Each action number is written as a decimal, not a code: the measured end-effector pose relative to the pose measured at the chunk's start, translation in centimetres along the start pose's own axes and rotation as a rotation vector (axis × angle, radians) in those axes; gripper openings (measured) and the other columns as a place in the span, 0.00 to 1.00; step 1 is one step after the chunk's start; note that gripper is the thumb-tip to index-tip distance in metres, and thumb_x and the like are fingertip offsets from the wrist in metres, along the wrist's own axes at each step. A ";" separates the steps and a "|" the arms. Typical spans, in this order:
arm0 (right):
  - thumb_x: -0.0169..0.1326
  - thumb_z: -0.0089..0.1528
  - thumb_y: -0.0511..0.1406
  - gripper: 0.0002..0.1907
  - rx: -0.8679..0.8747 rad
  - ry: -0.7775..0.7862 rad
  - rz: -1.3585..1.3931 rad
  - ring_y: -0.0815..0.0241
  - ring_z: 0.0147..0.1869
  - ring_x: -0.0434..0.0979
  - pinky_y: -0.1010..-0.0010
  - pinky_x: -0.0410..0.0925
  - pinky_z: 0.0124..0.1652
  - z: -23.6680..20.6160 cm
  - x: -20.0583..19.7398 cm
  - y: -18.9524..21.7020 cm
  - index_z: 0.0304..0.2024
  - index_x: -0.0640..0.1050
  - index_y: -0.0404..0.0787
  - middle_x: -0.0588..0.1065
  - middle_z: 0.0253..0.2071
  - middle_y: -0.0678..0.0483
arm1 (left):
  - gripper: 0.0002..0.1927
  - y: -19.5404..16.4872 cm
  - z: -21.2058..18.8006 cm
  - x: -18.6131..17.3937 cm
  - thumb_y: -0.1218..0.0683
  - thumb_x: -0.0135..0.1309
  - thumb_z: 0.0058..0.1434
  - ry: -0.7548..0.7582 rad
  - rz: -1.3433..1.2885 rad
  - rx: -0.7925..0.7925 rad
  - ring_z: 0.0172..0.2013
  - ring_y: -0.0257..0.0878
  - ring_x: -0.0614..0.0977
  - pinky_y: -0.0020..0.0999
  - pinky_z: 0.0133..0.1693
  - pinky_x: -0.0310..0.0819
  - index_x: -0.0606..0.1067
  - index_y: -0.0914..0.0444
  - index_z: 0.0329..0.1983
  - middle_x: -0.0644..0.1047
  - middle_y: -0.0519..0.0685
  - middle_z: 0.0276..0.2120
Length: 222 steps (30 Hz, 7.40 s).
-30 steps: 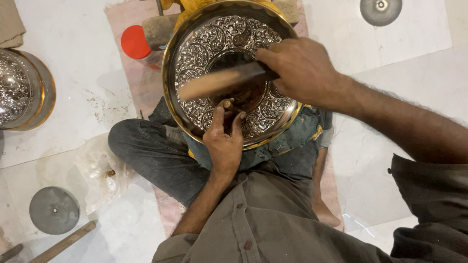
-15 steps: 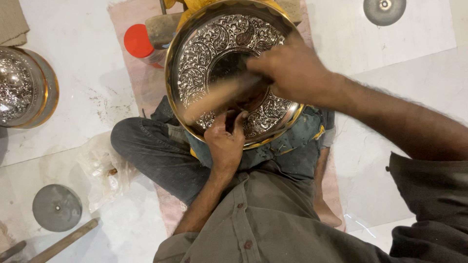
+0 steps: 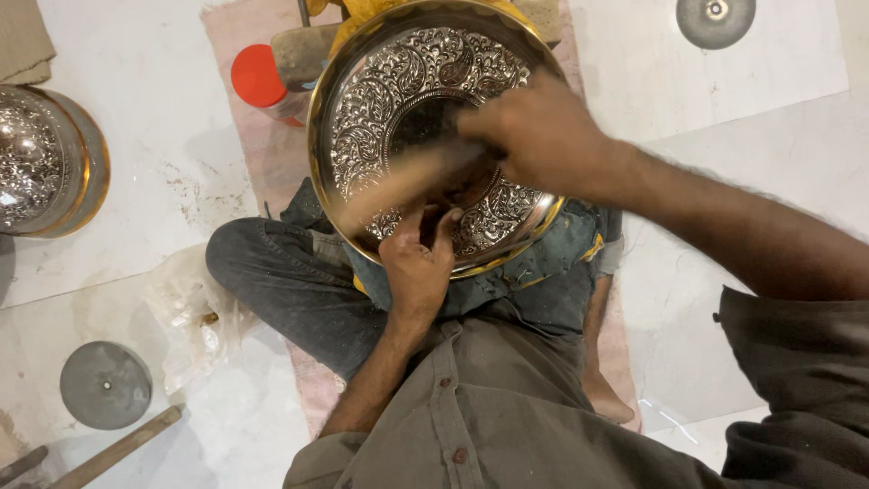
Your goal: The person sits cross-legged on the floor and uses a small metal punch and a wooden mallet to emboss intricate patterns into a large brass plate. They repeatedly strike the punch to create detailed designs on the plate's surface.
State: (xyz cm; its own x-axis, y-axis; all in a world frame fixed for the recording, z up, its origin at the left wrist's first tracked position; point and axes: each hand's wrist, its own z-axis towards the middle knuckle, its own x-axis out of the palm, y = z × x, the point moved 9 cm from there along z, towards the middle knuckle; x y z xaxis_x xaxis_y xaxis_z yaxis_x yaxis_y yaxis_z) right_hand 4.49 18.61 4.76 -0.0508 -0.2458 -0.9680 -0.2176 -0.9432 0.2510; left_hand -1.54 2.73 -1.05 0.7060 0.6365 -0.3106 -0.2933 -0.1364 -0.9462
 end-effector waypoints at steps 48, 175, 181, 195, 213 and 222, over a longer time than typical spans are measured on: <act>0.62 0.63 0.43 0.24 0.642 -0.148 0.230 0.51 0.35 0.83 0.59 0.73 0.35 -12.2 0.5 -3.4 0.58 0.75 0.44 0.81 0.37 0.47 | 0.24 -1.9 3.6 3.2 0.58 0.64 0.62 0.589 0.144 0.303 0.45 0.42 0.88 0.37 0.42 0.84 0.74 0.56 0.62 0.84 0.52 0.45; 0.66 0.62 0.31 0.12 0.812 -0.420 0.431 0.55 0.38 0.79 0.62 0.70 0.37 -20.1 5.5 -4.8 0.46 0.79 0.39 0.78 0.36 0.45 | 0.24 -4.0 5.4 4.8 0.54 0.63 0.61 0.828 0.180 0.440 0.39 0.45 0.88 0.40 0.39 0.83 0.74 0.53 0.61 0.84 0.50 0.44; 0.66 0.60 0.34 0.12 0.776 -0.409 0.302 0.57 0.37 0.77 0.66 0.69 0.38 -20.2 5.5 -4.4 0.44 0.78 0.40 0.77 0.34 0.48 | 0.21 -3.7 5.6 5.0 0.54 0.63 0.62 0.858 0.230 0.431 0.39 0.45 0.88 0.40 0.39 0.82 0.76 0.54 0.59 0.84 0.51 0.43; 0.64 0.62 0.33 0.11 0.864 -0.404 0.345 0.56 0.33 0.79 0.64 0.69 0.33 -20.8 5.2 -3.8 0.46 0.78 0.40 0.78 0.32 0.48 | 0.23 -3.6 5.7 5.6 0.54 0.61 0.61 0.952 0.268 0.375 0.37 0.42 0.89 0.40 0.40 0.83 0.75 0.51 0.61 0.85 0.50 0.40; 0.63 0.61 0.35 0.11 0.949 -0.421 0.623 0.66 0.29 0.68 0.68 0.64 0.29 -22.0 7.6 -2.6 0.40 0.76 0.35 0.71 0.23 0.51 | 0.26 -1.4 4.8 3.7 0.57 0.64 0.62 0.786 0.080 0.265 0.40 0.37 0.89 0.32 0.41 0.86 0.74 0.53 0.63 0.85 0.51 0.43; 0.64 0.63 0.38 0.15 0.941 -0.534 0.604 0.65 0.30 0.68 0.71 0.63 0.30 -22.9 8.3 0.2 0.41 0.75 0.33 0.72 0.26 0.55 | 0.23 -5.2 4.1 7.2 0.58 0.63 0.58 1.138 0.119 0.582 0.41 0.40 0.88 0.40 0.45 0.84 0.78 0.53 0.59 0.84 0.49 0.49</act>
State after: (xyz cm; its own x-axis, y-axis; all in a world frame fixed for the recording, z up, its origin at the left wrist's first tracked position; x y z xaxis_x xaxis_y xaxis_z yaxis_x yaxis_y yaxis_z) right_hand 26.32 11.32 -3.09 -0.7290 -0.2559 -0.6349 -0.6251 -0.1291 0.7698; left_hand 2.46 11.14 1.95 0.7218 -0.4001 -0.5647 -0.4258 0.3865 -0.8181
